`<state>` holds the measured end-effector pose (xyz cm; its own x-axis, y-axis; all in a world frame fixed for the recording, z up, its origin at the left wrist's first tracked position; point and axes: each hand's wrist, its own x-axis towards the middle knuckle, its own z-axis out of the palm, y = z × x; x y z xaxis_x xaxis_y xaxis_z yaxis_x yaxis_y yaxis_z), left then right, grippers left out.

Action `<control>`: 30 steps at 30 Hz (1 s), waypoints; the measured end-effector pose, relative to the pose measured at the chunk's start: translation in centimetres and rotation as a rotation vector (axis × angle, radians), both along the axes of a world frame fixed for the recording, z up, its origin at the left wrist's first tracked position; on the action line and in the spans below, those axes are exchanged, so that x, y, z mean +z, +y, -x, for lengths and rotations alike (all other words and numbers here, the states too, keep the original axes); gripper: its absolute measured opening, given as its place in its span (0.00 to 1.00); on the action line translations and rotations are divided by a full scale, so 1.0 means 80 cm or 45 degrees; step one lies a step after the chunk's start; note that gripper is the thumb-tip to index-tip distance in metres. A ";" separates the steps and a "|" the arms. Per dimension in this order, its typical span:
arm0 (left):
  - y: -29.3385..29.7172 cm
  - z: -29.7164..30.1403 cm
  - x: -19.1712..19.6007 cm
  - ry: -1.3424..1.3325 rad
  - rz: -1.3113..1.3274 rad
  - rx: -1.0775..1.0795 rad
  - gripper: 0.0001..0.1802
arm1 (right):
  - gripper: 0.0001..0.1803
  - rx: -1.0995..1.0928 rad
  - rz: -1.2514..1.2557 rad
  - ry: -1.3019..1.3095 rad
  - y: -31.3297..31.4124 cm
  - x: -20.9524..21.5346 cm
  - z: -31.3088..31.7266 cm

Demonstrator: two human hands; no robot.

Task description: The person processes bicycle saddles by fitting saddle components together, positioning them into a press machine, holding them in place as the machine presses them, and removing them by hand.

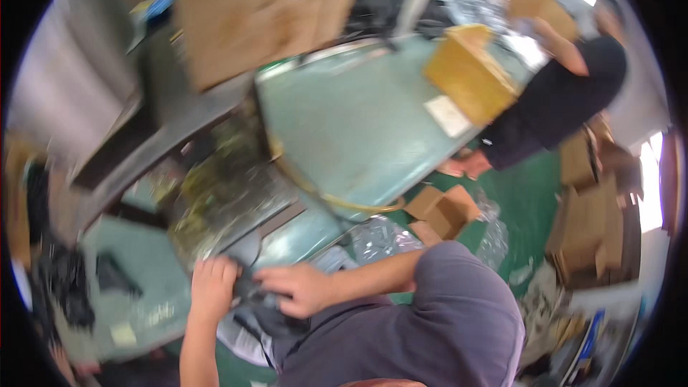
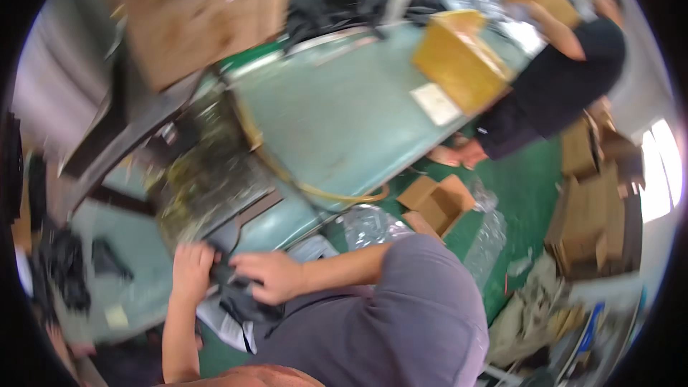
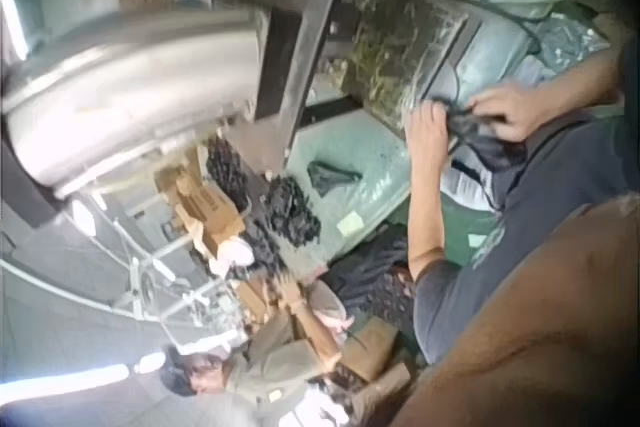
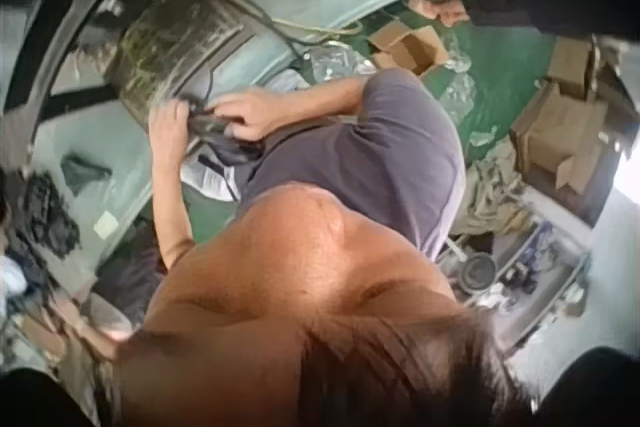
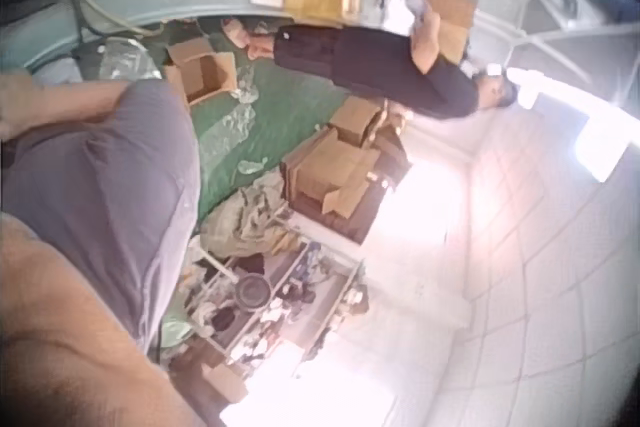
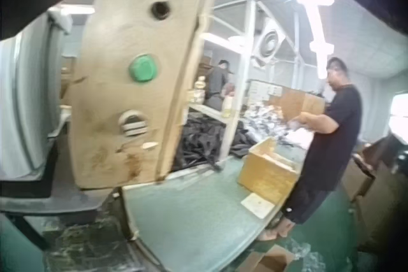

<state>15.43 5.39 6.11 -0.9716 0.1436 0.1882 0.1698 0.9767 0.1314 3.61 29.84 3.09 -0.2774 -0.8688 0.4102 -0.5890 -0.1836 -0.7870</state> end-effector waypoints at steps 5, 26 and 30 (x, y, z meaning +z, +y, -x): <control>-0.011 0.067 0.019 0.532 -0.319 0.560 0.21 | 0.26 -0.437 -0.033 0.104 -0.059 0.027 0.068; -0.066 0.199 -0.059 0.782 -0.441 0.929 0.15 | 0.25 -0.710 0.224 0.291 -0.246 -0.008 0.183; -0.057 0.200 -0.063 0.795 -0.496 0.982 0.13 | 0.35 -0.761 0.328 0.396 -0.247 -0.017 0.180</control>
